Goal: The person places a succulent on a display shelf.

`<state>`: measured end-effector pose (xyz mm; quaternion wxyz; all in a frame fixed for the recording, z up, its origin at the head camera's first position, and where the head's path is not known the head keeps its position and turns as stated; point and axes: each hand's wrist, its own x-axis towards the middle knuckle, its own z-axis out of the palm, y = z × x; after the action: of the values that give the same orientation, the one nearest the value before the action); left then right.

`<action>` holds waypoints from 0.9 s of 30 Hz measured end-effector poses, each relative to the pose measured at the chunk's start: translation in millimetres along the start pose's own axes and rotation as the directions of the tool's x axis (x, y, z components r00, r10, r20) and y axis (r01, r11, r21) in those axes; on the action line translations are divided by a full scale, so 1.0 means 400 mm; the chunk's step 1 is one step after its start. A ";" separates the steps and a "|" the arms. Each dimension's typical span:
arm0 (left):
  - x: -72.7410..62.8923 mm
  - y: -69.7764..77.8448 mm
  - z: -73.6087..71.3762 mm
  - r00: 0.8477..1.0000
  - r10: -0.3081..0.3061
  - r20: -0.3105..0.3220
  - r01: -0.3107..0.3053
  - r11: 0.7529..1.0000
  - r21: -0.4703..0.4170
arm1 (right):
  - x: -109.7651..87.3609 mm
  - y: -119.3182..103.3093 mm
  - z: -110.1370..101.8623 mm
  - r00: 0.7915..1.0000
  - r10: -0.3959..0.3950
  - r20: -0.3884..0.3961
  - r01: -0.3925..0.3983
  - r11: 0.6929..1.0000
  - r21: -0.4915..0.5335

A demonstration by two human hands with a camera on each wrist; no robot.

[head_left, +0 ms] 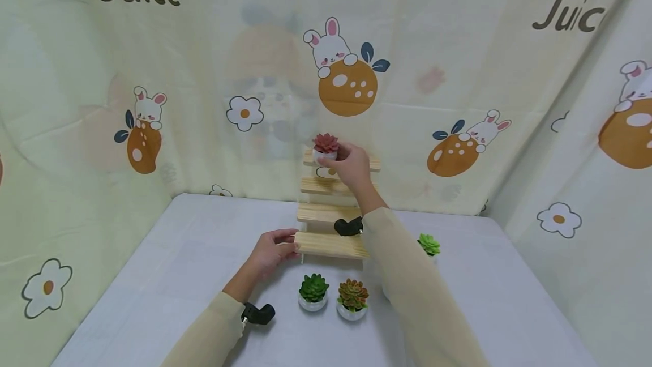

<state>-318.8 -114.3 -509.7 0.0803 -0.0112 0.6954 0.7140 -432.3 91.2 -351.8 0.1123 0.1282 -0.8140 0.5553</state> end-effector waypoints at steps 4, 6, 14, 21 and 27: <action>0.000 0.000 0.000 1.000 -0.005 -0.002 0.005 1.000 -0.001 | 0.012 -0.001 0.006 1.000 -0.012 -0.019 0.012 1.000 -0.014; 0.002 -0.003 0.000 1.000 0.000 0.003 0.000 1.000 -0.001 | 0.018 0.000 0.009 0.999 -0.015 -0.031 0.015 0.999 -0.029; 0.007 -0.009 -0.001 1.000 0.004 0.004 -0.004 1.000 -0.012 | 0.030 -0.002 0.020 0.998 -0.002 -0.064 -0.002 0.998 -0.057; 0.004 -0.006 0.000 1.000 0.003 0.003 -0.003 1.000 -0.015 | 0.035 0.002 0.029 0.997 0.022 -0.070 -0.027 0.997 -0.073; 0.004 -0.005 -0.001 1.000 0.001 0.002 -0.001 1.000 -0.013 | 0.036 0.004 0.035 0.997 0.014 -0.076 -0.020 0.997 -0.076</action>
<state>-320.0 -114.4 -511.8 0.0805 -0.0109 0.6909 0.7184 -446.8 77.5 -353.6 0.1430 0.0960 -0.8308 0.5292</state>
